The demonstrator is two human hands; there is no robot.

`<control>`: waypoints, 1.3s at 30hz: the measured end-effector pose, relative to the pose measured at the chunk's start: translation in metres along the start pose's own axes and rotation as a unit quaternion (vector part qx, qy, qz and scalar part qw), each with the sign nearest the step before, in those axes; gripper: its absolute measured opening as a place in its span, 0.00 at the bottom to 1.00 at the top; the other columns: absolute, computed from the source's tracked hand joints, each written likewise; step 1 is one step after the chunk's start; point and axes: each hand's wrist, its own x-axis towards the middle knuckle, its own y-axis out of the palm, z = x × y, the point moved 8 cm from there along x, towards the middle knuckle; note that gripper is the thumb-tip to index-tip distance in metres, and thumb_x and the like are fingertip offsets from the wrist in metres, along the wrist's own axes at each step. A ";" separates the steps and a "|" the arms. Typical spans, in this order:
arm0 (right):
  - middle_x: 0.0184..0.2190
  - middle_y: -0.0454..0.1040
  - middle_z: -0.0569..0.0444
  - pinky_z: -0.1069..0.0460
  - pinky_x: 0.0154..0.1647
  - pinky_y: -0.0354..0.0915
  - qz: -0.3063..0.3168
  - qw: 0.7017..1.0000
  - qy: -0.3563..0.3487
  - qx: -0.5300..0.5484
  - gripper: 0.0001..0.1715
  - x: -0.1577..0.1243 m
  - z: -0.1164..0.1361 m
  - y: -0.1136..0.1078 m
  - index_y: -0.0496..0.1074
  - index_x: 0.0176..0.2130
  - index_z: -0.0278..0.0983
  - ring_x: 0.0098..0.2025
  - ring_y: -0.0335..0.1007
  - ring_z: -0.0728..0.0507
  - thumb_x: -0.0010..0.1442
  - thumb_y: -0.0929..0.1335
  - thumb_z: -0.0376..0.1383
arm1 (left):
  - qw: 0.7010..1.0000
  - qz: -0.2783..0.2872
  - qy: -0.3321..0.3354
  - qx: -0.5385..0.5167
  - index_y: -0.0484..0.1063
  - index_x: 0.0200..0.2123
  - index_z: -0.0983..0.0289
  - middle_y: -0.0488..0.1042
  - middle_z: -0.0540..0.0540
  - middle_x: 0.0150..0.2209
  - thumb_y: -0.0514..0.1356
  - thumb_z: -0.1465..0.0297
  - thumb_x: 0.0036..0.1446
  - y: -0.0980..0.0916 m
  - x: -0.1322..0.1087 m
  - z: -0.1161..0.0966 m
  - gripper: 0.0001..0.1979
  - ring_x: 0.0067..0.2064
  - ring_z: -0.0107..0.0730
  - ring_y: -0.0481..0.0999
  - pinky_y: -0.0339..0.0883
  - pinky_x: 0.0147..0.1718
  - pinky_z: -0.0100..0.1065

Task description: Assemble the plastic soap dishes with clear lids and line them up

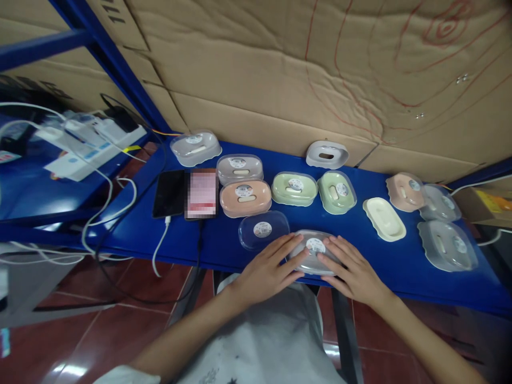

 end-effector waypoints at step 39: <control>0.73 0.66 0.47 0.30 0.71 0.63 0.083 0.987 0.128 0.039 0.26 0.022 0.010 0.002 0.67 0.70 0.47 0.75 0.61 0.35 0.76 0.65 0.38 | 0.997 0.019 -0.047 0.063 0.73 0.64 0.59 0.71 0.60 0.70 0.61 0.70 0.70 -0.011 -0.024 0.013 0.21 0.71 0.47 0.67 0.35 0.78 0.58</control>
